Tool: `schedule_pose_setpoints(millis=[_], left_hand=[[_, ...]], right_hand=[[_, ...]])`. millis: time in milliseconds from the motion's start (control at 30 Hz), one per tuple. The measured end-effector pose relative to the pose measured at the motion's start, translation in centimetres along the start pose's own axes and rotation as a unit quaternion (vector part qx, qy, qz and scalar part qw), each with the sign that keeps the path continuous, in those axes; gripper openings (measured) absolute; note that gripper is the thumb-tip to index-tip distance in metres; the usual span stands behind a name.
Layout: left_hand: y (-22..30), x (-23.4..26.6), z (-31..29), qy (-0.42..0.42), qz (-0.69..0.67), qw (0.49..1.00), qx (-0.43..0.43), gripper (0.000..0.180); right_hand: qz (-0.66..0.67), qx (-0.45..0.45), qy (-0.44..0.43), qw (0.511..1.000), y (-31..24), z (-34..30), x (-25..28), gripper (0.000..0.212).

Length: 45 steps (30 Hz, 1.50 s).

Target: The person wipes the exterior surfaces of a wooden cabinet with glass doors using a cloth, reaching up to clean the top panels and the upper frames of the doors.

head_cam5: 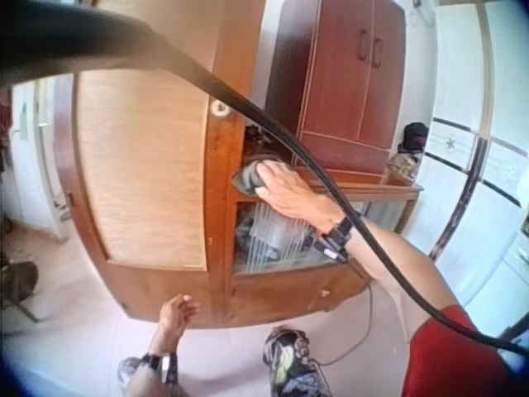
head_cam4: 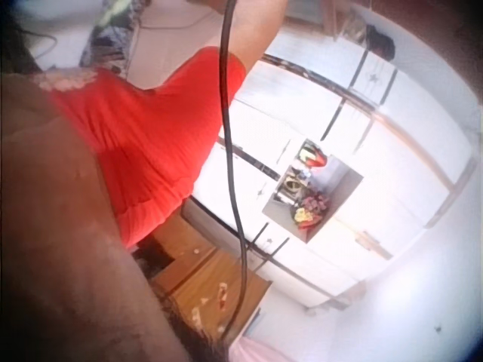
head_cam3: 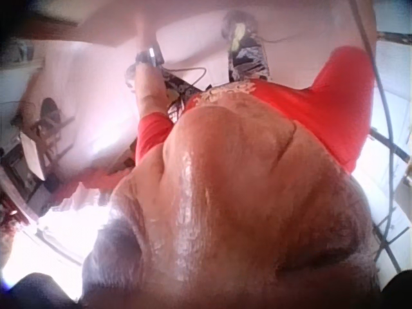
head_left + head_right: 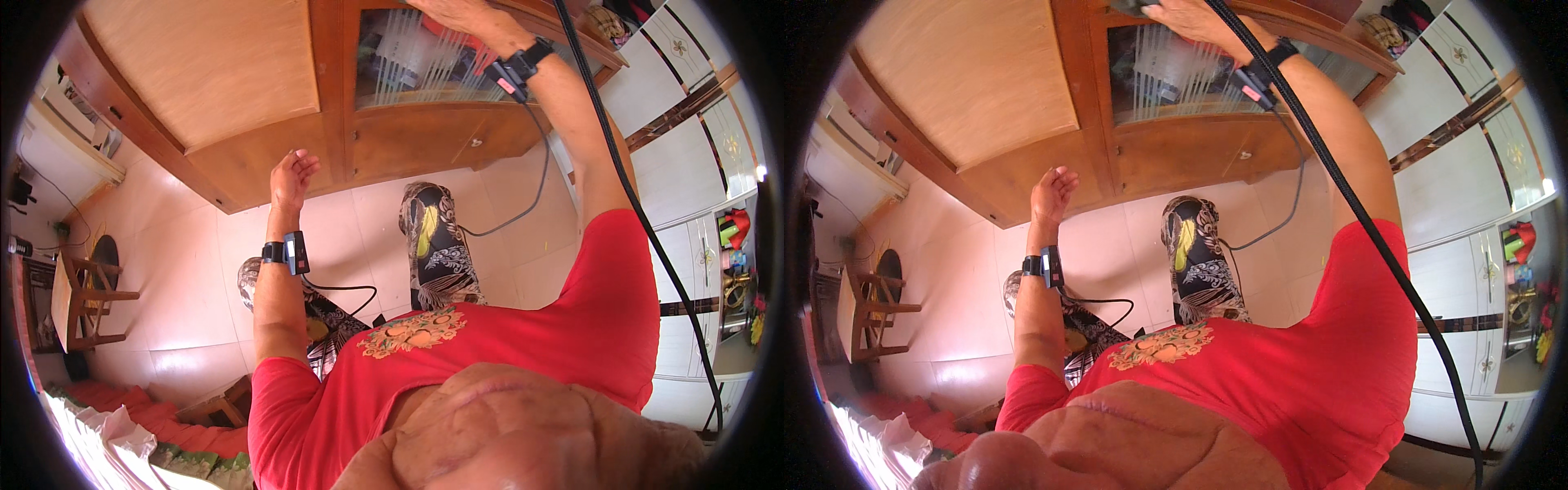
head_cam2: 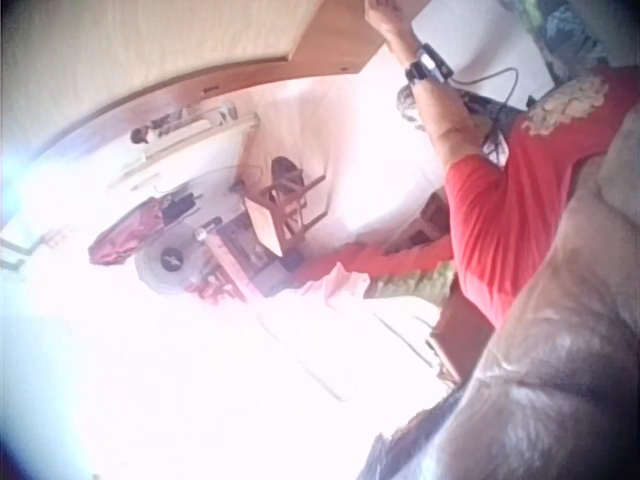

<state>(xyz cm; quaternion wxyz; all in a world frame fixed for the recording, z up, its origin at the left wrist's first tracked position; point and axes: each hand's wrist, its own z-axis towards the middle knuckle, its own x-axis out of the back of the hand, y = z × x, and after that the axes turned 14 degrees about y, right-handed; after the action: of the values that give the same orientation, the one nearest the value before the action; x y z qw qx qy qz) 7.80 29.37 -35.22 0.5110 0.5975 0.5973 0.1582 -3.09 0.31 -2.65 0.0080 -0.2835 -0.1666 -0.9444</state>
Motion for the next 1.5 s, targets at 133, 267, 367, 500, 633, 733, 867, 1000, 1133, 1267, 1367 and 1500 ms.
schedule_pose_setpoints(millis=[133, 267, 367, 500, 633, 733, 867, 1000, 1133, 1267, 1367, 1500], left_hand=[[0.4, 1.1, 0.1, 0.01, -0.022, 1.0, -0.017, 0.027], [1.4, 1.3, -0.9, 0.022, -0.027, 0.999, -0.017, 0.027], [1.8, 1.6, -1.4, 0.03, -0.044, 0.998, -0.018, 0.028], [2.1, 2.2, -1.2, 0.017, -0.061, 0.998, -0.028, 0.028], [2.1, 2.2, -1.6, 0.035, -0.06, 0.997, -0.029, 0.028], [2.3, 2.5, -2.3, 0.041, -0.061, 0.997, -0.036, 0.028], [1.8, 2.2, -2.5, 0.025, -0.06, 0.997, -0.04, 0.028], [2.2, 3.2, -1.9, 0.026, -0.075, 0.995, -0.058, 0.027], [1.8, 2.9, -2.3, 0.013, -0.068, 0.997, -0.042, 0.027], [1.9, 2.9, -2.4, 0.027, -0.065, 0.997, -0.033, 0.027], [1.8, 2.5, -2.5, 0.023, -0.067, 0.997, -0.024, 0.026], [2.0, 4.0, -1.9, 0.011, -0.102, 0.994, -0.039, 0.026]], right_hand=[[0.001, 0.021, 0.071, 0.997, -2.0, 0.7, -2.3, 0.031], [-0.115, 0.116, 0.1, 0.981, -2.1, 0.3, -1.6, 0.02], [-0.115, 0.11, 0.112, 0.981, -4.8, 2.4, 1.3, 0.01], [-0.084, 0.212, 0.155, 0.961, -6.7, 5.5, 3.0, 0.007], [-0.027, 0.21, 0.336, 0.918, -7.1, 7.9, 1.4, 0.006], [-0.121, 0.231, 0.231, 0.937, -6.7, 7.2, -0.1, 0.006], [-0.197, 0.304, 0.078, 0.929, -6.3, 0.0, -5.6, 0.015], [-0.145, 0.362, 0.099, 0.915, -6.5, -0.7, -7.9, 0.014], [-0.167, 0.353, 0.173, 0.904, -4.0, 3.9, -4.1, 0.013], [-0.215, 0.239, 0.243, 0.915, -4.7, 9.8, 2.1, 0.006], [-0.208, 0.233, 0.225, 0.923, -4.4, 9.7, 2.7, 0.006], [-0.182, 0.352, 0.188, 0.899, -3.7, 8.6, 1.2, 0.012]])
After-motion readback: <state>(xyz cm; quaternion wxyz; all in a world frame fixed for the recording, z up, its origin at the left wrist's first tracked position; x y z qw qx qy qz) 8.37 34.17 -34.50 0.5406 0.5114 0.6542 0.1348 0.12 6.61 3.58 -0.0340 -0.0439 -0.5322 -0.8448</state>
